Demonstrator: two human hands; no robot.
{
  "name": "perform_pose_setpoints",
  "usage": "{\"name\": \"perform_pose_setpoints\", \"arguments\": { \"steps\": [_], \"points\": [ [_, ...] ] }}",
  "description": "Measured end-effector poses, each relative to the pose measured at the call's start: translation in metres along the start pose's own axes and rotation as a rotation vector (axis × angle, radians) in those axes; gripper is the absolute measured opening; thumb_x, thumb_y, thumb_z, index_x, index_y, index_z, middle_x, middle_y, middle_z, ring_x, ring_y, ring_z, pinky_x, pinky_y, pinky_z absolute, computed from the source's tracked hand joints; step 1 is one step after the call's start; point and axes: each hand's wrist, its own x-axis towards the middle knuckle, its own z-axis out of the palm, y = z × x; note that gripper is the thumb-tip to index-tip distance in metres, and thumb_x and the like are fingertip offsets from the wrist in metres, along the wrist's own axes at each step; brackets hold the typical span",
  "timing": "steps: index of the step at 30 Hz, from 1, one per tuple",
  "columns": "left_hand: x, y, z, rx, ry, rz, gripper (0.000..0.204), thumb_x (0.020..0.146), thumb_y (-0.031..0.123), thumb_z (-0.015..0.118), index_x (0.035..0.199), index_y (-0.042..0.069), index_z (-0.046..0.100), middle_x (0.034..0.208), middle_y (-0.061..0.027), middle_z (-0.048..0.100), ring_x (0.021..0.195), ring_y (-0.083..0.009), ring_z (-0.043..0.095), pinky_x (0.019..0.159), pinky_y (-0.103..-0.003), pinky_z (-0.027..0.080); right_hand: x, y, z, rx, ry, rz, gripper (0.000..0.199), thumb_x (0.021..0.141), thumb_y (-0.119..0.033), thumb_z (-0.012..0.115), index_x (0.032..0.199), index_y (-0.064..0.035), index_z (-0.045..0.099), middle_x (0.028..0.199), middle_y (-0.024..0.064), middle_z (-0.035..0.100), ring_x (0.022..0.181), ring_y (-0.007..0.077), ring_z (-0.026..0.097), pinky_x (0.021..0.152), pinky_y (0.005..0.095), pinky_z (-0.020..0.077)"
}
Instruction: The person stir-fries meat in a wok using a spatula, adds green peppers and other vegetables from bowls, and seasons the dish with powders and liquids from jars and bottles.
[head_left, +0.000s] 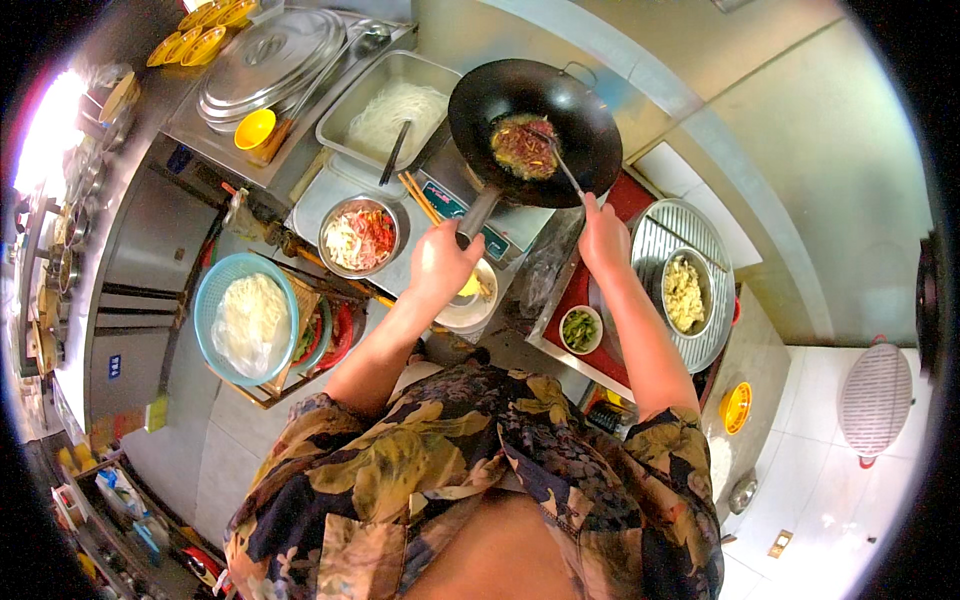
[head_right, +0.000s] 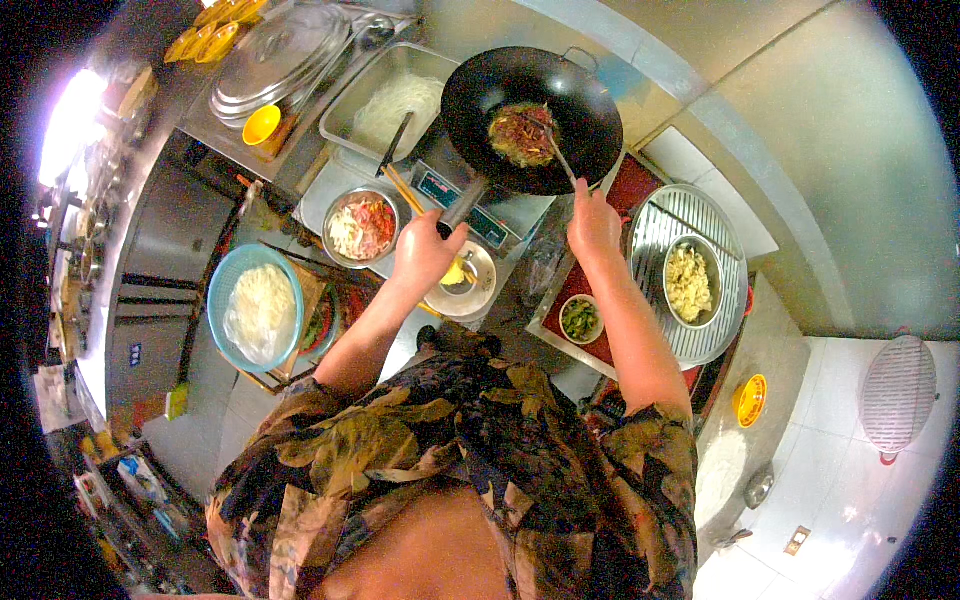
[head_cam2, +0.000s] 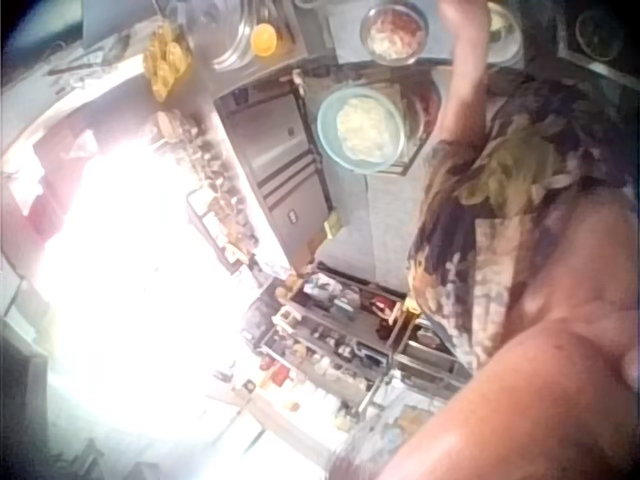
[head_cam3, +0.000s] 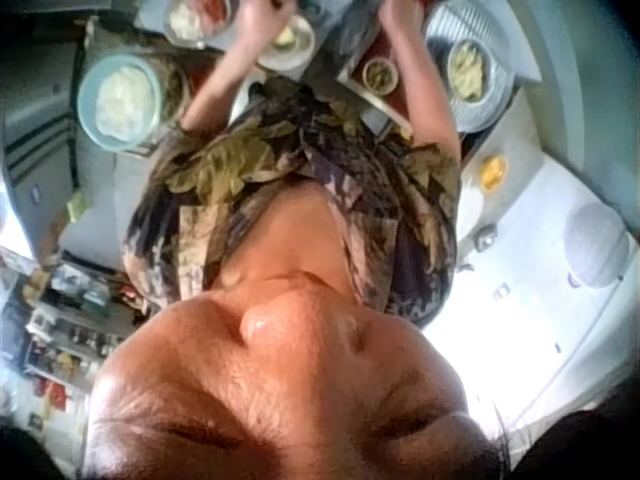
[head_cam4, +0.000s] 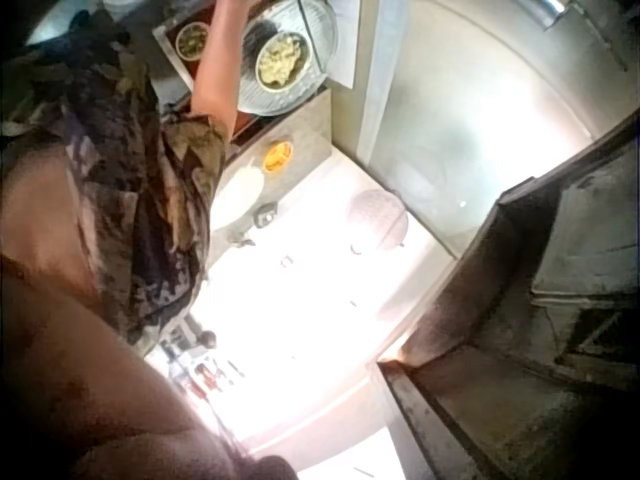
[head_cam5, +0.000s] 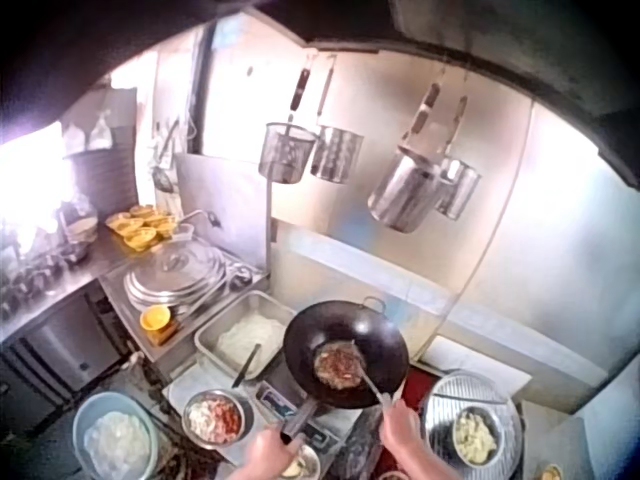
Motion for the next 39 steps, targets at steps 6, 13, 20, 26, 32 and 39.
{"name": "perform_pose_setpoints", "arguments": {
  "steps": [6, 13, 20, 26, 32, 39],
  "points": [
    [0.000, 0.005, -0.008, 0.057, 0.049, 0.056, 0.038, 0.079, 0.032, 0.068, 0.088, -0.004, 0.063, 0.080, -0.0260, 0.064, 0.077, -0.0417, 0.063, 0.069, -0.048, 0.050, 0.013, 0.011, 0.001, 0.037, 0.061, 0.036, 0.052, 0.086, -0.003, 0.057, 0.137, -0.0045, 0.044, 0.104, 0.0230, 0.060, 0.086, 0.0379, 0.066, 0.068, 0.0459, 0.0560],
    [0.001, 0.005, -0.010, 0.090, 0.030, 0.002, 0.040, 0.079, 0.034, 0.070, 0.096, -0.002, 0.067, 0.083, -0.0253, 0.065, 0.082, -0.0408, 0.064, 0.073, -0.046, 0.051, -0.024, 0.015, -0.026, 0.102, 0.001, -0.066, 0.053, 0.087, -0.004, 0.055, 0.139, -0.0063, 0.044, 0.105, 0.0229, 0.059, 0.084, 0.0387, 0.065, 0.070, 0.0450, 0.0556],
    [0.002, 0.007, -0.012, 0.053, -0.001, -0.009, 0.040, 0.079, 0.034, 0.070, 0.096, -0.003, 0.066, 0.082, -0.0250, 0.065, 0.081, -0.0403, 0.064, 0.072, -0.046, 0.051, -0.010, 0.007, -0.015, 0.016, -0.022, -0.137, 0.053, 0.086, -0.004, 0.056, 0.137, -0.0064, 0.044, 0.105, 0.0227, 0.059, 0.083, 0.0386, 0.066, 0.068, 0.0458, 0.0557],
    [0.001, 0.002, -0.009, 0.084, 0.028, 0.016, 0.042, 0.079, 0.033, 0.070, 0.099, -0.003, 0.066, 0.084, -0.0249, 0.065, 0.082, -0.0397, 0.065, 0.073, -0.046, 0.051, 0.028, -0.006, 0.001, 0.038, 0.025, -0.103, 0.046, 0.085, -0.004, 0.057, 0.131, -0.0046, 0.047, 0.103, 0.0236, 0.059, 0.083, 0.0407, 0.066, 0.067, 0.0473, 0.0556],
    [-0.001, 0.007, -0.011, 0.070, 0.019, -0.003, 0.043, 0.079, 0.034, 0.070, 0.101, -0.003, 0.066, 0.086, -0.0249, 0.065, 0.084, -0.0396, 0.065, 0.075, -0.045, 0.051, 0.035, 0.001, -0.001, 0.115, 0.138, -0.079, 0.043, 0.085, -0.003, 0.057, 0.127, -0.0058, 0.049, 0.100, 0.0234, 0.060, 0.082, 0.0413, 0.065, 0.067, 0.0487, 0.0547],
    [0.001, 0.004, -0.011, 0.087, 0.032, 0.015, 0.044, 0.079, 0.035, 0.070, 0.098, -0.004, 0.065, 0.086, -0.0255, 0.065, 0.083, -0.0404, 0.064, 0.074, -0.046, 0.051, -0.018, 0.025, -0.046, 0.111, 0.066, -0.172, 0.048, 0.081, -0.001, 0.056, 0.129, -0.0067, 0.050, 0.094, 0.0226, 0.061, 0.080, 0.0408, 0.065, 0.069, 0.0494, 0.0532]
  ]
}}
